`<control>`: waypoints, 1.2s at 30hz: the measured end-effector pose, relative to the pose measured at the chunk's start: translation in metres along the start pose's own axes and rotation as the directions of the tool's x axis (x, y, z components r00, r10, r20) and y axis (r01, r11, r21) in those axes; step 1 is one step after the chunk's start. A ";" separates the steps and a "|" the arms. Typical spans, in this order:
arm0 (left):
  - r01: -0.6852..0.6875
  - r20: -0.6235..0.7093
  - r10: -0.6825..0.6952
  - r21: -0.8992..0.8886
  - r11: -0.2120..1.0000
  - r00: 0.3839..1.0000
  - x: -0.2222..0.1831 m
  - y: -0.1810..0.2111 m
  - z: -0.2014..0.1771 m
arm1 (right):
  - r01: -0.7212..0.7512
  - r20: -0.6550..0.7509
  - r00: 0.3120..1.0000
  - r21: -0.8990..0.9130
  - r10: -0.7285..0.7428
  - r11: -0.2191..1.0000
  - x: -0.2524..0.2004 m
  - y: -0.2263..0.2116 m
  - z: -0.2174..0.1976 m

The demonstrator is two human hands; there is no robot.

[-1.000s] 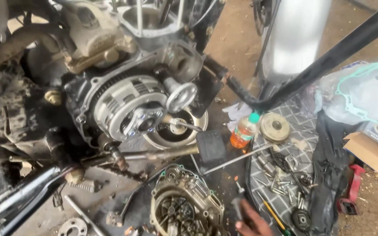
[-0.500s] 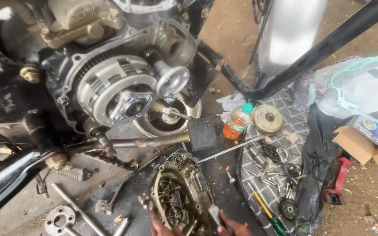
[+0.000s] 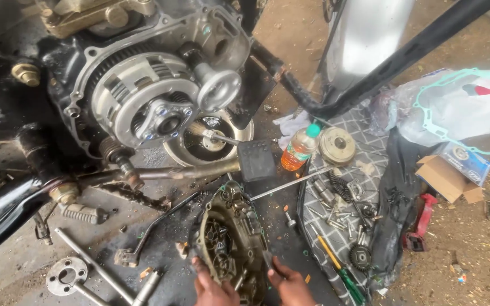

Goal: Repairing and assembling parts of a motorcycle engine, specifically focusing on the clutch and side casing.

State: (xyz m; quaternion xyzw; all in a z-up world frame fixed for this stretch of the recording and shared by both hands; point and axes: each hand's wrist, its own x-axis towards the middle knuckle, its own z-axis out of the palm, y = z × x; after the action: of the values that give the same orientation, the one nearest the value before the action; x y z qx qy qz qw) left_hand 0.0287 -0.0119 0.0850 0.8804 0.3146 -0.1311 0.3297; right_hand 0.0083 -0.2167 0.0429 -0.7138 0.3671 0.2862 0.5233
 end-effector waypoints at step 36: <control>-0.278 -0.014 0.280 0.064 0.958 0.960 0.073 0.013 -0.104 | 0.111 0.351 0.928 0.053 -0.123 0.992 0.064 0.130 -0.099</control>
State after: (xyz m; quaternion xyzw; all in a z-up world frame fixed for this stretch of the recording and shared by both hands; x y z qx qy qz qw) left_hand 0.0956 0.0840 0.1368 0.9272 0.1869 -0.0831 0.3139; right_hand -0.0606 -0.3495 -0.0490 -0.6628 0.2284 0.3722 0.6083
